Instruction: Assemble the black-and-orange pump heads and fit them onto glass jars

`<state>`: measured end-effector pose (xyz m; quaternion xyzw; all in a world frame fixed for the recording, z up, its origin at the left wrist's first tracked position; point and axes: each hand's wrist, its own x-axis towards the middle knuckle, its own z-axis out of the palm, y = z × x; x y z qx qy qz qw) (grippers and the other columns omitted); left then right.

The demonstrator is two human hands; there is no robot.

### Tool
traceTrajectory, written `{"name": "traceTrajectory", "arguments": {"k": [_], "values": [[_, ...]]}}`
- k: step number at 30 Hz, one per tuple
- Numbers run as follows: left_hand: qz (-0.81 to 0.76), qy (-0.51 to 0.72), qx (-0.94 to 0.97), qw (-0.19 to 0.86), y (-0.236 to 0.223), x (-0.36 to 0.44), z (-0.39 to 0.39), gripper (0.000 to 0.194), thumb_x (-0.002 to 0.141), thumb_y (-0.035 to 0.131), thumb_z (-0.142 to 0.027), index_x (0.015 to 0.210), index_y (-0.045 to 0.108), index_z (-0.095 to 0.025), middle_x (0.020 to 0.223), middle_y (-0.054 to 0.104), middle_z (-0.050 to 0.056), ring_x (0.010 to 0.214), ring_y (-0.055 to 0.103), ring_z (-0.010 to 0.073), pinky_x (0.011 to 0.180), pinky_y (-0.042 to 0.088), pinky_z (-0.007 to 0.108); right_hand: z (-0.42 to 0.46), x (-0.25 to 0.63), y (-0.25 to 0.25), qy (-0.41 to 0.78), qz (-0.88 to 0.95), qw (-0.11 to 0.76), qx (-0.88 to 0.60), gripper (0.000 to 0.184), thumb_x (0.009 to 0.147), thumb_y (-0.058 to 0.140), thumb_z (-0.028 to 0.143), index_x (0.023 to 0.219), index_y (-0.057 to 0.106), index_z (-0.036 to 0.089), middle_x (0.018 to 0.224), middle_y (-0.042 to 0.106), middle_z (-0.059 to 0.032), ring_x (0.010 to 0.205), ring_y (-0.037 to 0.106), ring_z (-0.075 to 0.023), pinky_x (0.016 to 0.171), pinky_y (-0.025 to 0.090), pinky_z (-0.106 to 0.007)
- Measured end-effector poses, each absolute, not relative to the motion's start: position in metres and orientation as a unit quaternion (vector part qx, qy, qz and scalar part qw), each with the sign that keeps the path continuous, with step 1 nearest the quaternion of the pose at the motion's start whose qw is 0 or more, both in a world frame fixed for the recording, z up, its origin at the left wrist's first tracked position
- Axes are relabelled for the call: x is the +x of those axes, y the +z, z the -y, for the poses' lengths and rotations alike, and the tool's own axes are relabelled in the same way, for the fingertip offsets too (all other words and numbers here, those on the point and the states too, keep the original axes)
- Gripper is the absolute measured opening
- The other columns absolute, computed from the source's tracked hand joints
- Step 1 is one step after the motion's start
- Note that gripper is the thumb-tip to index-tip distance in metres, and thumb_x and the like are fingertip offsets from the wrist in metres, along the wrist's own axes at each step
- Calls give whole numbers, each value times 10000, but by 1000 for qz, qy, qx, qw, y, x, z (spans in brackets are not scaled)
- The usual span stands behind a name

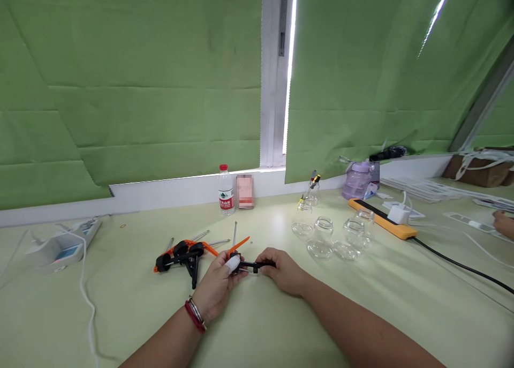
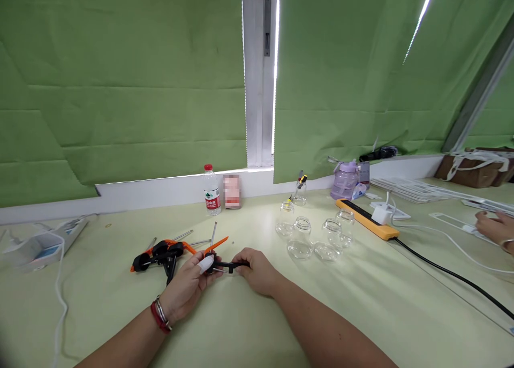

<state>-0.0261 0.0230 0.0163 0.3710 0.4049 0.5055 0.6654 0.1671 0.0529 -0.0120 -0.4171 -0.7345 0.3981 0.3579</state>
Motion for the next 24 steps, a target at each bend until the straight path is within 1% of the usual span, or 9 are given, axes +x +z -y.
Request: {"name": "traceTrajectory", "arguments": {"k": [2,4,6,9,12,14,19,24], "values": [[-407,496,384,664,17,-26,-22,213,721,678,-252,873,542,-190,947,594,31,890,596,150,859,486,324,-51,165,-11,422,726,344,-419,190,745,509,156,888,632,184,773,603,-5,723,534,-142,713,429,-275],[-413,486,411,652,18,-26,-21,272,684,695,-201,899,529,-195,970,591,28,891,593,147,872,471,326,-48,162,-10,449,718,333,-415,184,758,486,151,887,614,183,678,557,18,639,497,-122,653,408,-255],[-425,476,445,628,17,-26,-20,333,645,703,-148,918,519,-193,978,589,26,885,589,148,872,461,326,-45,160,-9,463,712,334,-408,177,764,476,148,886,599,185,638,518,32,598,462,-110,620,386,-243],[-452,463,480,593,17,-25,-19,345,633,680,-131,925,504,-191,938,582,17,821,581,142,824,466,320,-42,158,-8,464,711,345,-400,169,766,475,146,882,590,189,641,499,36,586,426,-104,599,362,-235],[-480,461,496,558,17,-24,-18,295,647,638,-136,895,489,-193,863,561,-1,740,552,133,732,473,298,-41,157,-7,465,713,348,-393,164,766,478,148,883,584,194,654,495,36,582,408,-103,585,348,-230],[-494,465,502,536,18,-23,-18,266,646,619,-131,868,488,-195,825,549,-10,713,537,131,699,464,283,-40,156,-8,468,714,349,-387,160,770,476,154,883,581,197,669,498,35,582,405,-102,584,347,-229],[-494,471,500,533,20,-22,-17,260,633,614,-131,850,493,-204,811,547,-20,711,530,134,708,447,278,-40,154,-10,462,721,351,-379,149,777,471,162,878,574,200,691,503,32,592,406,-104,584,345,-229],[-492,462,509,535,19,-22,-16,260,657,608,-152,874,479,-211,826,537,-26,697,513,124,712,430,272,-39,155,-11,451,724,354,-385,144,775,471,156,875,567,197,704,507,29,612,415,-106,579,339,-223]]}}
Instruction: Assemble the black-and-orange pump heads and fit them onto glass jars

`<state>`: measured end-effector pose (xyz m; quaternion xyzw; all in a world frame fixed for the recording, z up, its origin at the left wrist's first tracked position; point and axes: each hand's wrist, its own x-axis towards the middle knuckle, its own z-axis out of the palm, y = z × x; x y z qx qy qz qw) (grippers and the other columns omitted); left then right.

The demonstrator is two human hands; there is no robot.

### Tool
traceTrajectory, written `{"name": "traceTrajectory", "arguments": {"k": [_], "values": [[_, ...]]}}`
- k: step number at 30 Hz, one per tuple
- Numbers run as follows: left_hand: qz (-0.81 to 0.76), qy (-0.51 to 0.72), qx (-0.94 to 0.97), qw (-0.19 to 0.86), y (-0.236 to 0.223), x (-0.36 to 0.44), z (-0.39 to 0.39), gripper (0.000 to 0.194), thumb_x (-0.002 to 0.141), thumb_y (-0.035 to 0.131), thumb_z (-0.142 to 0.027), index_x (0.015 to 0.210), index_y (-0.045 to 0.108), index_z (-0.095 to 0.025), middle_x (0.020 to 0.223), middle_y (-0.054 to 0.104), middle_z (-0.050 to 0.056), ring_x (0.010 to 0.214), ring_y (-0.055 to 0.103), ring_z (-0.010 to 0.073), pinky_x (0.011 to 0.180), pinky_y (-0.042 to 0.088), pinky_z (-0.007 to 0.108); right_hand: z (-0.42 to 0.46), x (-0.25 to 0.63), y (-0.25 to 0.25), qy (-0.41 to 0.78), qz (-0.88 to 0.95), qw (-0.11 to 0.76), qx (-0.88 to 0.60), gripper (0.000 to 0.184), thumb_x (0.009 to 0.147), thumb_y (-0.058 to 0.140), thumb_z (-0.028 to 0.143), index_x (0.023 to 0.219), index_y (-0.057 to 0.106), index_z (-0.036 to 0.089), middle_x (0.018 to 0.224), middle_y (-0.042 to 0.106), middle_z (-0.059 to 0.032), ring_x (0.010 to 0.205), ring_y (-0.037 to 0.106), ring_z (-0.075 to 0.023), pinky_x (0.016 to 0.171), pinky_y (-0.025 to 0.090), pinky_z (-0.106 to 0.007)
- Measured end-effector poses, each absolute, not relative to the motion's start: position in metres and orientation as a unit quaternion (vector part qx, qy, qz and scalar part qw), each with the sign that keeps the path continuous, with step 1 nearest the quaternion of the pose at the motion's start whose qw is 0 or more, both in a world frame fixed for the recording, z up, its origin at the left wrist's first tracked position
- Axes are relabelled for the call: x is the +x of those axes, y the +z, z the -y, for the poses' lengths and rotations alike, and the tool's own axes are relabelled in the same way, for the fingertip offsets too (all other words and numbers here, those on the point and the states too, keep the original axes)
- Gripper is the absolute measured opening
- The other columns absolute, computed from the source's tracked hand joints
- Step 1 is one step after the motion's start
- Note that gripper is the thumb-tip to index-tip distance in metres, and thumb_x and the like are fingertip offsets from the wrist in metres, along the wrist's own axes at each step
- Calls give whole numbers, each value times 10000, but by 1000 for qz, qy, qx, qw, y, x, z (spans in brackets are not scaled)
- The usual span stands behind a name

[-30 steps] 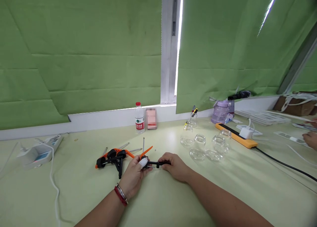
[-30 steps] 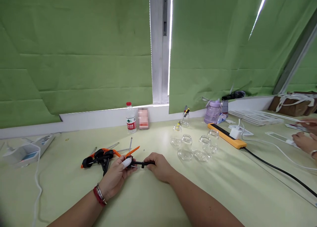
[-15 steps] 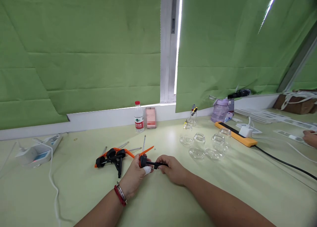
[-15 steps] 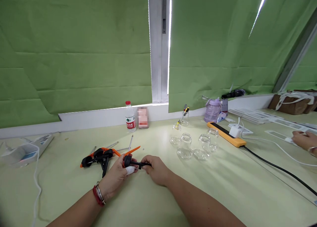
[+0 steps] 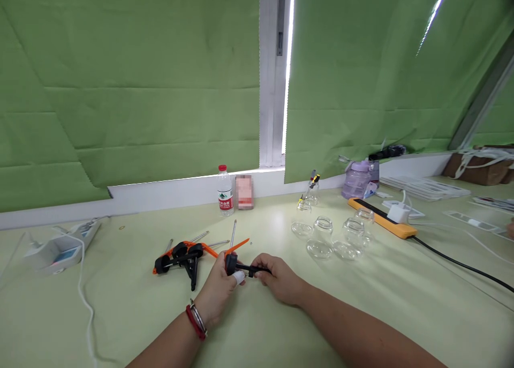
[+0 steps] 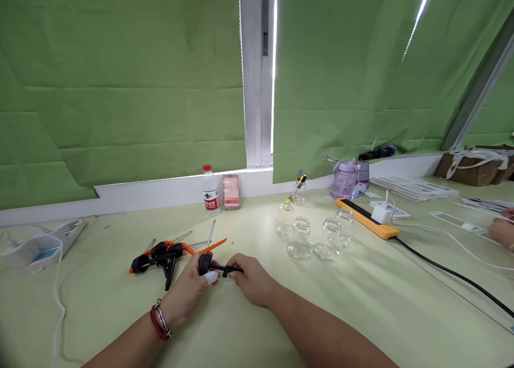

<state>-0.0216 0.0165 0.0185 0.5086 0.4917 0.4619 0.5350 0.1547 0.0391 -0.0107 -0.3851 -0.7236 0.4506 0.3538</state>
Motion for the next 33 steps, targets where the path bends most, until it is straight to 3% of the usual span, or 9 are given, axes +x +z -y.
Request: {"name": "traceTrajectory", "arguments": {"k": [9,14,18,21,23,27,33], "values": [[-500,445,520,530,17,-25,-17,250,677,611,-181,887,478,-209,805,542,-23,689,494,126,668,403,252,-36,151,-15,464,716,363,-374,161,793,456,156,910,555,204,694,510,33,574,393,-97,561,333,-216],[-492,443,530,530,25,-22,-12,333,688,564,-134,995,466,-217,859,545,-5,681,494,125,646,415,251,-25,148,1,419,761,374,-325,293,806,407,127,984,615,230,863,621,8,737,483,-132,701,369,-250],[-510,488,511,492,28,-21,-7,630,699,587,-132,1263,338,-262,1079,550,56,947,552,184,823,426,300,-22,144,-1,472,721,383,-332,263,824,472,215,1052,602,237,802,581,9,645,450,-114,624,365,-244],[-485,520,534,458,24,-21,-6,693,696,598,-107,1308,313,-263,1344,412,99,1256,386,225,1003,336,332,-22,138,-6,577,641,386,-326,272,824,534,338,1070,561,224,706,514,30,504,370,-73,503,313,-221],[-458,526,563,444,21,-21,-5,750,672,606,-71,1333,305,-257,1446,295,92,1352,253,231,1077,258,340,-21,134,-6,630,595,394,-305,316,808,567,412,1046,545,204,657,494,46,442,357,-56,461,294,-215],[-423,526,618,403,20,-21,1,843,644,643,-59,1386,283,-232,1484,243,94,1397,149,252,1134,151,365,-18,132,-1,680,543,415,-264,397,764,631,465,1021,528,180,618,505,56,406,453,-69,448,355,-230],[-417,488,695,324,30,-23,5,959,565,751,-112,1399,307,-274,1467,310,78,1373,221,294,1134,161,402,-17,137,-3,736,471,434,-222,365,749,682,369,1020,550,162,710,617,-17,553,560,-120,506,390,-236]]}}
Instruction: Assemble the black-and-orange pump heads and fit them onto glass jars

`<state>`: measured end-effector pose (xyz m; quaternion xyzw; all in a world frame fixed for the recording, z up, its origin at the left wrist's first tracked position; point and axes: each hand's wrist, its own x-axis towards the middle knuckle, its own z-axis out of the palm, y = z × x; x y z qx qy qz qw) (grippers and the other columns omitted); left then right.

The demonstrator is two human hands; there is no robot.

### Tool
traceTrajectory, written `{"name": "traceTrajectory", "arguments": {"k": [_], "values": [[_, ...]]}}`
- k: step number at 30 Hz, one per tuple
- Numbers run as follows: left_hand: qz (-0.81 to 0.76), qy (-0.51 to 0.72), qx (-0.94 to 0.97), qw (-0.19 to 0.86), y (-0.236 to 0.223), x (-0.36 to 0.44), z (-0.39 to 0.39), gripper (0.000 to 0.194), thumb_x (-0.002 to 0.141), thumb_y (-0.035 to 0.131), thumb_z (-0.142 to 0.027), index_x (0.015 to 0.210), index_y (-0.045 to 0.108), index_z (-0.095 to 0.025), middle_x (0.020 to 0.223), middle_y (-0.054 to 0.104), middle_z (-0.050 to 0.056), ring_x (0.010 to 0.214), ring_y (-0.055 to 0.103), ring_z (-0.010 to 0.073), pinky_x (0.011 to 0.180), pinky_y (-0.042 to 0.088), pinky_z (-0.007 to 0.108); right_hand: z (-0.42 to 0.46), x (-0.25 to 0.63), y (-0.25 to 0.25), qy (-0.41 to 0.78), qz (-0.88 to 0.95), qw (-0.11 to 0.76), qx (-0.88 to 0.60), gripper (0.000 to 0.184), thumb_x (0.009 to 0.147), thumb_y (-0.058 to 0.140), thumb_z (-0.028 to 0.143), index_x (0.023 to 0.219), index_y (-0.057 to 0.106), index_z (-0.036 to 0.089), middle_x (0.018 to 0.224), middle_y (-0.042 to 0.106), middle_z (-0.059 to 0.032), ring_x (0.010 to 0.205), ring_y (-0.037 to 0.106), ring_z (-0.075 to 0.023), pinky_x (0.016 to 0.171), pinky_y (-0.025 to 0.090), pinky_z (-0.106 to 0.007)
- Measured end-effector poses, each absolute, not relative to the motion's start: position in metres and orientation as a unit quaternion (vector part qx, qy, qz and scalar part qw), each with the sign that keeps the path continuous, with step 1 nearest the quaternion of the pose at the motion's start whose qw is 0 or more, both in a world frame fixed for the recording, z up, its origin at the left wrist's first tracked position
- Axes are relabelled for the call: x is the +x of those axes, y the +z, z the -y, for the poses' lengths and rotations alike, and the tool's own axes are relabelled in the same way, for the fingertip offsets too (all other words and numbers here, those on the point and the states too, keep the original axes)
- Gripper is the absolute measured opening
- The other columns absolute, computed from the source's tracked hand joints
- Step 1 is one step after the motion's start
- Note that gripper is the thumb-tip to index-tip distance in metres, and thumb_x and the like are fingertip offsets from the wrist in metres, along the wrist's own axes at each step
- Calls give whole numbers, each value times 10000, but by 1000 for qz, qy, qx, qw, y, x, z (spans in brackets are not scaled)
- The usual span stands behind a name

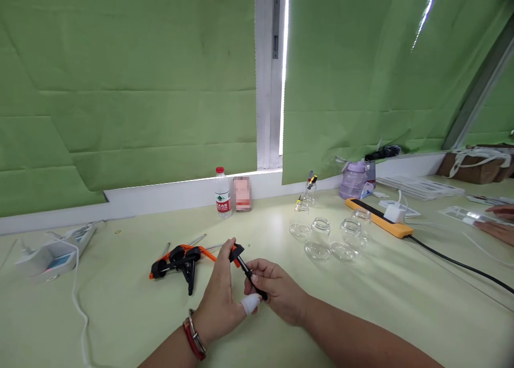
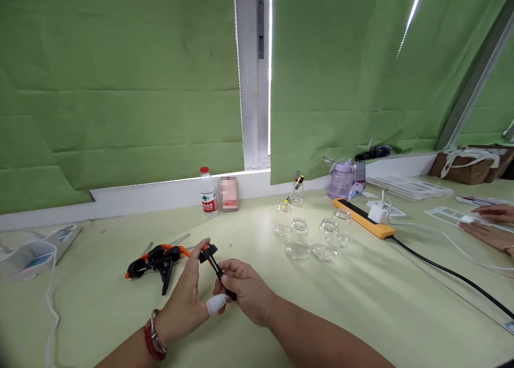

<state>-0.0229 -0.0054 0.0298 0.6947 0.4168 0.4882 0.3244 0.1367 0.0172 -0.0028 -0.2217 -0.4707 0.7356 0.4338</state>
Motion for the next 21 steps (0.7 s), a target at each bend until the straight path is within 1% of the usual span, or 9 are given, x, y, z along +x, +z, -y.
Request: {"name": "traceTrajectory", "arguments": {"k": [3,7,10,12,14,17,21], "values": [[-408,480,724,281,28,-26,3,1039,469,791,-98,1388,333,-257,1454,322,97,1349,258,328,1118,204,421,-14,136,-4,755,455,428,-199,344,737,704,319,1004,561,156,753,646,-47,637,579,-129,566,386,-235],[-400,454,755,252,23,-27,1,1108,429,805,-141,1413,300,-195,1453,286,164,1352,207,390,1110,187,491,-9,132,-3,772,451,413,-175,340,725,717,304,983,556,152,741,654,-49,609,577,-123,633,409,-268],[-410,409,792,194,21,-25,2,1218,433,808,-225,1458,153,-182,1464,219,201,1356,145,429,1085,166,579,-6,131,0,774,448,416,-168,338,727,717,284,986,561,131,724,652,-53,610,583,-127,660,416,-282],[-420,370,816,144,20,-24,2,1316,425,815,-305,1468,19,-192,1472,158,213,1355,111,446,1057,193,621,-5,131,1,775,446,417,-165,325,737,708,265,991,565,120,728,655,-59,617,586,-131,668,420,-289],[-428,336,832,106,20,-24,3,1388,417,821,-387,1457,-82,-208,1476,105,217,1355,95,447,1040,237,625,-5,131,2,777,444,416,-162,308,750,692,243,1000,567,114,737,659,-64,620,589,-134,673,423,-295],[-433,312,841,86,20,-23,3,1435,398,822,-465,1444,-131,-222,1465,90,218,1351,113,444,1027,291,604,-4,131,2,779,443,416,-153,288,760,675,225,1002,570,109,741,661,-64,613,590,-134,664,422,-292],[-433,303,846,73,21,-23,4,1473,362,829,-479,1438,-145,-225,1452,96,220,1341,139,451,1016,312,602,-4,130,3,783,442,415,-139,281,759,674,230,991,572,107,735,658,-61,614,590,-135,656,420,-284]]}}
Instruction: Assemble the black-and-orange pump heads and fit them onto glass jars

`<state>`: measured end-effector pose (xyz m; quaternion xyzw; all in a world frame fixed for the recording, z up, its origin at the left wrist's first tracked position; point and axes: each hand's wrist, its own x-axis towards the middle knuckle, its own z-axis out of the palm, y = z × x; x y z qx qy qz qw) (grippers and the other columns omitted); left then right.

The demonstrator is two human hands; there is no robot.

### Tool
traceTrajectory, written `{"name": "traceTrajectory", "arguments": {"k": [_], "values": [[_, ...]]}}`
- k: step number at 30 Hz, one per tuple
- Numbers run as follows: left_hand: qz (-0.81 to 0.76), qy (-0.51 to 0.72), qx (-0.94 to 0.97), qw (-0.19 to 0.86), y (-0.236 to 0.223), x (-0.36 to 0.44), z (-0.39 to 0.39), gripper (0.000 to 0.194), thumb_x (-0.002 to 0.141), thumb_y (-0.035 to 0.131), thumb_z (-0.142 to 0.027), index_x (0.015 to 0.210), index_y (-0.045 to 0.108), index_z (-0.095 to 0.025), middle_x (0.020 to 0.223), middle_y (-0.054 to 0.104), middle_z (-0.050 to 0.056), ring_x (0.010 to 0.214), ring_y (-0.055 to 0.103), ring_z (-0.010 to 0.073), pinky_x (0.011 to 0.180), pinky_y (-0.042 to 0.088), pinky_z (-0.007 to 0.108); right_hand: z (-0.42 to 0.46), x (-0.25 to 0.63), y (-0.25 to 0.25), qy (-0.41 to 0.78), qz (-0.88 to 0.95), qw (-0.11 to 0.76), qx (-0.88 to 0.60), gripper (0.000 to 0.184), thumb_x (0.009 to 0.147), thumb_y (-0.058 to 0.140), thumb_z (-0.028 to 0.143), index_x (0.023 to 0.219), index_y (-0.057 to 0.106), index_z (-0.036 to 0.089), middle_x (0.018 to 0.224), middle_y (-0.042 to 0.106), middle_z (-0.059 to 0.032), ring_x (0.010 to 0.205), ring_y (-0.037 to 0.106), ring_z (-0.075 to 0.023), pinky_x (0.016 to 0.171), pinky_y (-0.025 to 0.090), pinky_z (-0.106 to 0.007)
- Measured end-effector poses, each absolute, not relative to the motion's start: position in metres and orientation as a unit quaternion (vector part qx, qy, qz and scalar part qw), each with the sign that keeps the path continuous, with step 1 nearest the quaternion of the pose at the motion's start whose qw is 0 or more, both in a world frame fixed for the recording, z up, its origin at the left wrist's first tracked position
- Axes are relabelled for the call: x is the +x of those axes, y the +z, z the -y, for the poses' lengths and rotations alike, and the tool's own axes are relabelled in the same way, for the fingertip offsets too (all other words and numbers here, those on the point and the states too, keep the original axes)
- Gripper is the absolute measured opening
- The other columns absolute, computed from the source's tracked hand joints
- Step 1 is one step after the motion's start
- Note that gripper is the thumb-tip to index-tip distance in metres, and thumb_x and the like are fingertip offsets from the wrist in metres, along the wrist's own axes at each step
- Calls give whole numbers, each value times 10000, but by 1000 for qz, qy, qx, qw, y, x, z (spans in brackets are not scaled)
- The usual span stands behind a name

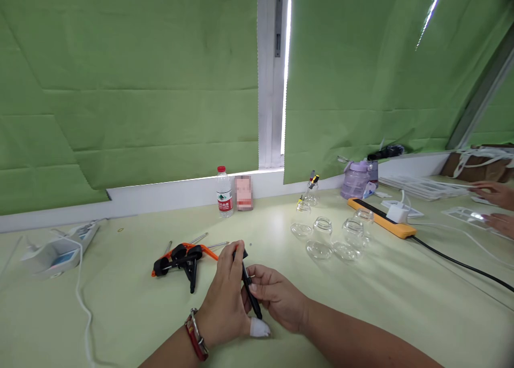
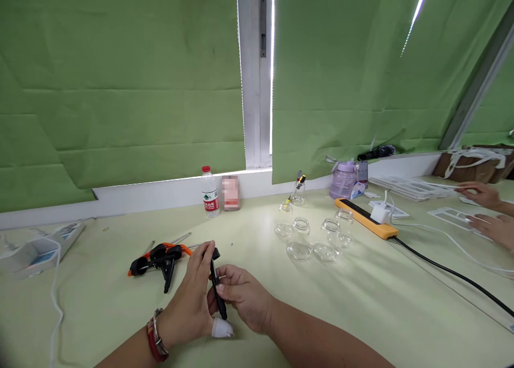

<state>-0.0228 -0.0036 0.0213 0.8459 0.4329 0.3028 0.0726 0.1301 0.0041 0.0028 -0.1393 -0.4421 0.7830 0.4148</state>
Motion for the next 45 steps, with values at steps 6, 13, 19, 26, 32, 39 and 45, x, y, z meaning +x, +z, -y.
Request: {"name": "traceTrajectory", "arguments": {"k": [6,13,19,26,32,39,45], "values": [[-434,316,842,50,20,-22,5,1326,466,776,-409,1448,-94,-212,1448,140,211,1343,145,435,1019,299,602,-5,132,4,788,439,407,-142,267,770,672,244,975,561,115,770,663,-70,649,611,-142,686,431,-298],[-412,343,843,53,23,-22,8,1242,471,741,-386,1448,-10,-229,1418,240,183,1311,243,413,1009,310,591,-8,136,3,780,486,373,-129,401,727,722,257,1058,539,121,766,667,-63,679,632,-156,694,455,-311],[-393,321,860,49,24,-24,8,1240,464,746,-431,1456,24,-248,1413,267,182,1304,246,430,1000,293,611,-9,136,0,784,485,357,-149,328,736,711,271,985,559,121,732,663,-58,544,600,-129,565,453,-270],[-425,290,852,93,23,-25,6,1334,396,780,-555,1455,32,-242,1443,207,204,1316,215,440,990,298,623,-6,134,4,801,445,369,-154,274,739,697,229,946,564,109,662,647,-48,551,591,-123,535,449,-241],[-433,311,842,81,26,-20,9,1180,464,746,-350,1434,86,-228,1392,289,175,1305,263,390,1018,309,570,-7,134,4,799,447,367,-168,365,720,727,296,976,539,116,670,652,-44,528,591,-117,526,436,-233],[-432,318,839,87,30,-22,11,1080,468,722,-327,1393,175,-222,1371,321,165,1285,298,395,1019,322,562,-5,136,9,799,458,349,-176,459,687,756,369,1000,526,124,685,653,-37,565,601,-121,569,430,-245],[-442,324,830,99,30,-22,10,1082,470,731,-341,1388,175,-210,1366,333,164,1268,326,383,1013,338,551,-8,135,2,779,466,367,-203,471,693,751,365,1028,507,143,705,658,-34,541,590,-112,563,425,-249]]}}
